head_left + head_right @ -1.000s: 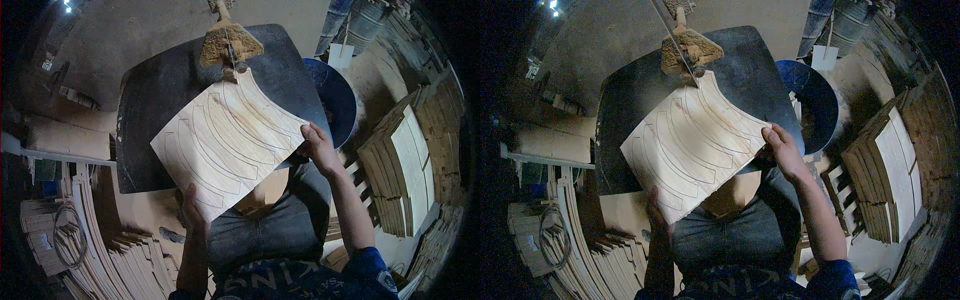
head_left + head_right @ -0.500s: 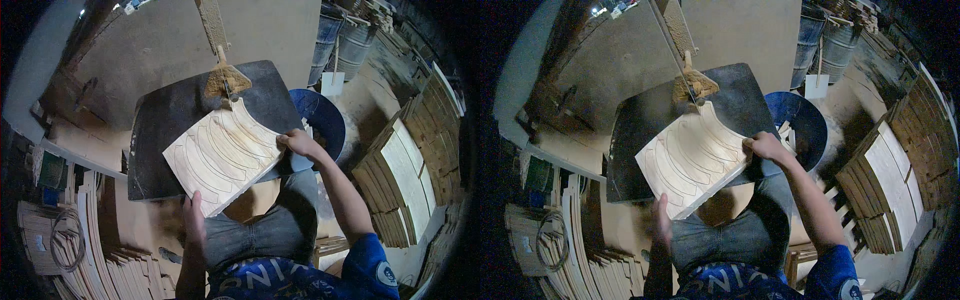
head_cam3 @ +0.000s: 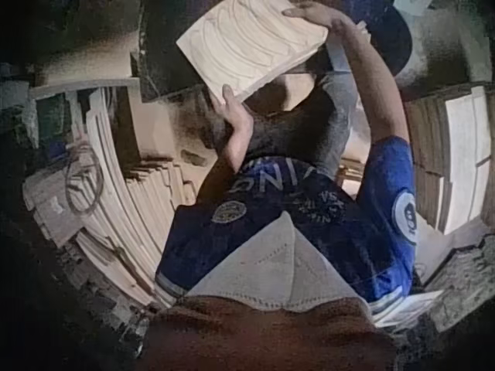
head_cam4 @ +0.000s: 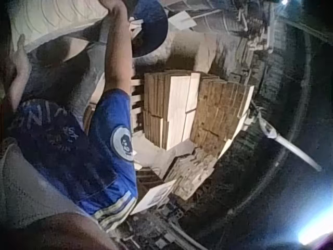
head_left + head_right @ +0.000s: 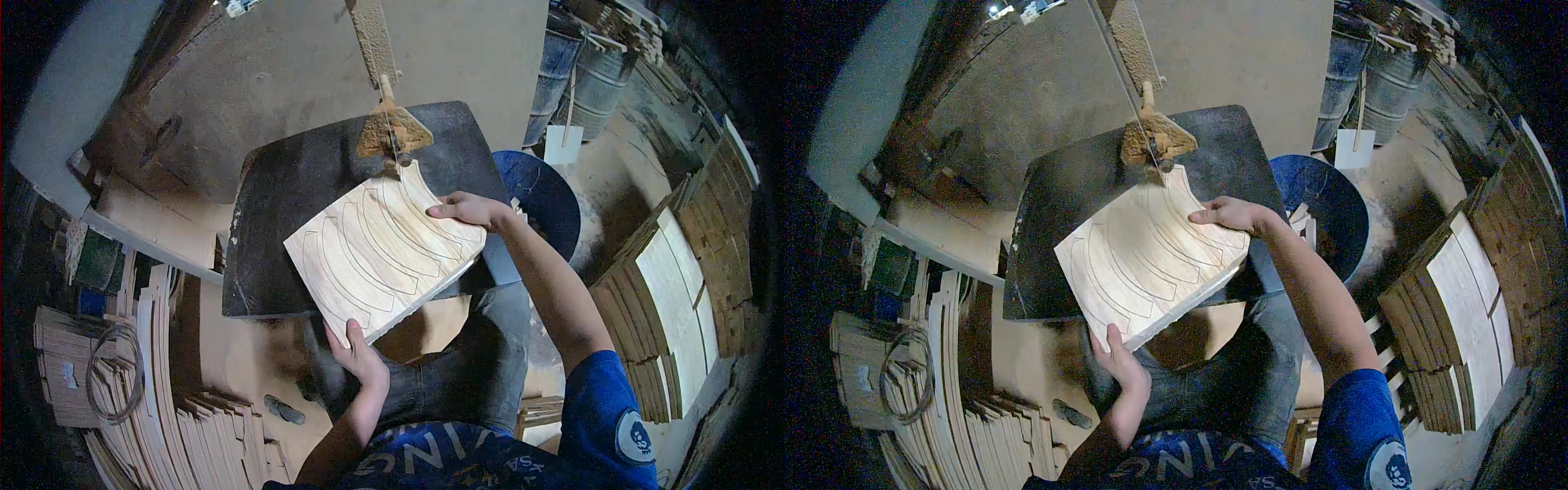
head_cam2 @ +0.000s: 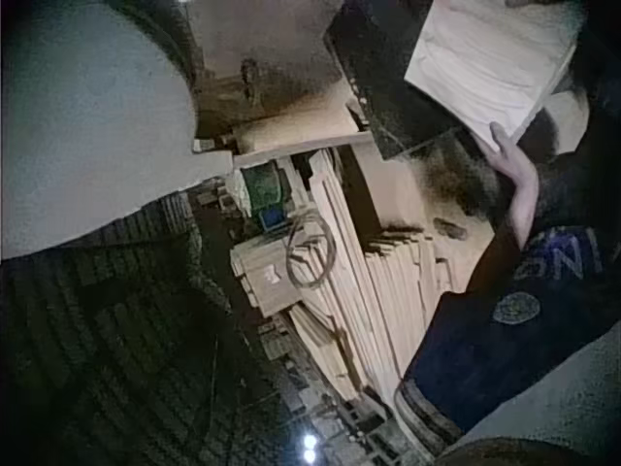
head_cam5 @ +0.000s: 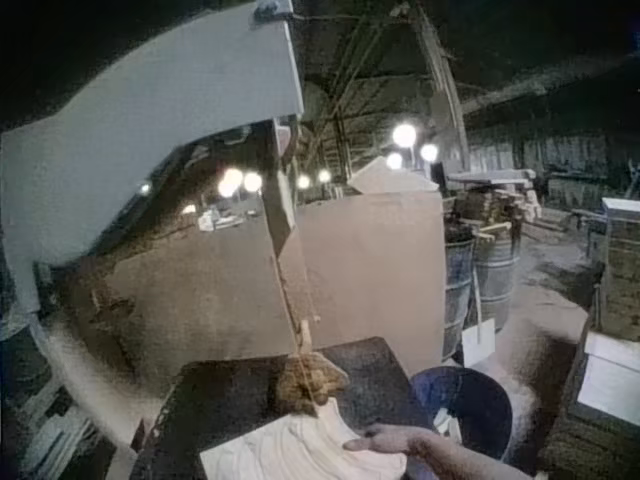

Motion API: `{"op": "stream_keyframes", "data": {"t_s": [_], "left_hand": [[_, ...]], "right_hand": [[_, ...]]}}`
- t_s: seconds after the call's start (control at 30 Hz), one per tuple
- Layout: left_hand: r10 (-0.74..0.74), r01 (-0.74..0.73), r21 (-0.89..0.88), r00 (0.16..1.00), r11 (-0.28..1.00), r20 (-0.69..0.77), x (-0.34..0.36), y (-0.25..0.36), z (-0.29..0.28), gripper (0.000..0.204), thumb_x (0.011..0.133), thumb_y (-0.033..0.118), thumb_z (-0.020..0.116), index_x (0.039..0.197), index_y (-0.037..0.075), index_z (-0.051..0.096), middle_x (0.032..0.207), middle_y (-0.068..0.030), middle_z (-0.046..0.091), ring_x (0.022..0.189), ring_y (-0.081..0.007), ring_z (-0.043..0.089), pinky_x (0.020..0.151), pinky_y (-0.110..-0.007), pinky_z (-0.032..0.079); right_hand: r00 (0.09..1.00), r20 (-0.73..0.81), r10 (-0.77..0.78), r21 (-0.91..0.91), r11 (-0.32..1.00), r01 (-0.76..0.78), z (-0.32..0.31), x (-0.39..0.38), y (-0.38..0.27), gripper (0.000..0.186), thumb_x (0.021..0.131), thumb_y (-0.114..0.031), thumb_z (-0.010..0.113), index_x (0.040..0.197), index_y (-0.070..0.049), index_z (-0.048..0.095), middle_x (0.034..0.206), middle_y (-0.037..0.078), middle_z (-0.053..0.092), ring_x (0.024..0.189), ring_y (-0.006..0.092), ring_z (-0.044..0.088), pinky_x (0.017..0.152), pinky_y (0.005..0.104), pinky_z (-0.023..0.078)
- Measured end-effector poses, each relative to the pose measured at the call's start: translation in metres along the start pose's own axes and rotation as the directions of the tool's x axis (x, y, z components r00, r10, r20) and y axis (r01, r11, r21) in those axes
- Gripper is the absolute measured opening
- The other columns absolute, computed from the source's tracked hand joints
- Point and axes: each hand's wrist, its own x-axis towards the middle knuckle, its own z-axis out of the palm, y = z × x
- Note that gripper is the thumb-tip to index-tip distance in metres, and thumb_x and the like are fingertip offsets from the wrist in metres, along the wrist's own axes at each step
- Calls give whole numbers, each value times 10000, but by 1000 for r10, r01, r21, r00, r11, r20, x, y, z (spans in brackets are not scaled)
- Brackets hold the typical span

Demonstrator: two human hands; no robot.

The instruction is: The person cuts curved pieces from a stack of marked wooden boards using a band saw.

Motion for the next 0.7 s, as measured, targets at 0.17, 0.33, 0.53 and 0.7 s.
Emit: {"op": "stream_keyframes", "data": {"t_s": [0.17,0.33,0.53,0.7], "left_hand": [[6,-5,16,997,1000,-72,6,-16,-6,578,953,202,586,1434,-49,387,1412,-177,475,1255,-288,488,1065,-391,383],[21,-22,-20,999,1000,-42,8,-26,-12,732,910,348,590,1433,-105,352,1438,-267,419,1289,-337,461,1087,-424,361],[-23,18,-53,997,998,-79,10,-34,-18,695,918,336,628,1438,-48,374,1441,-174,451,1289,-302,459,1098,-409,346],[-64,63,-27,998,998,-28,17,-41,-24,723,921,412,608,1440,-33,373,1454,-168,442,1297,-303,451,1108,-417,325]], "right_hand": [[998,2,64,53,997,-64,-1,2,3,618,870,-472,720,1232,20,622,1064,101,694,918,140,666,821,294,532],[998,62,32,102,994,-38,-5,7,9,551,902,-424,698,1224,17,626,1054,92,700,898,132,675,799,280,542],[995,104,-10,143,990,-5,-10,16,19,581,905,-439,691,1241,28,612,1087,115,693,928,153,673,826,311,546],[998,58,38,131,990,-45,-9,20,17,512,943,-346,660,1293,21,587,1071,105,702,895,135,688,799,283,558]]}}
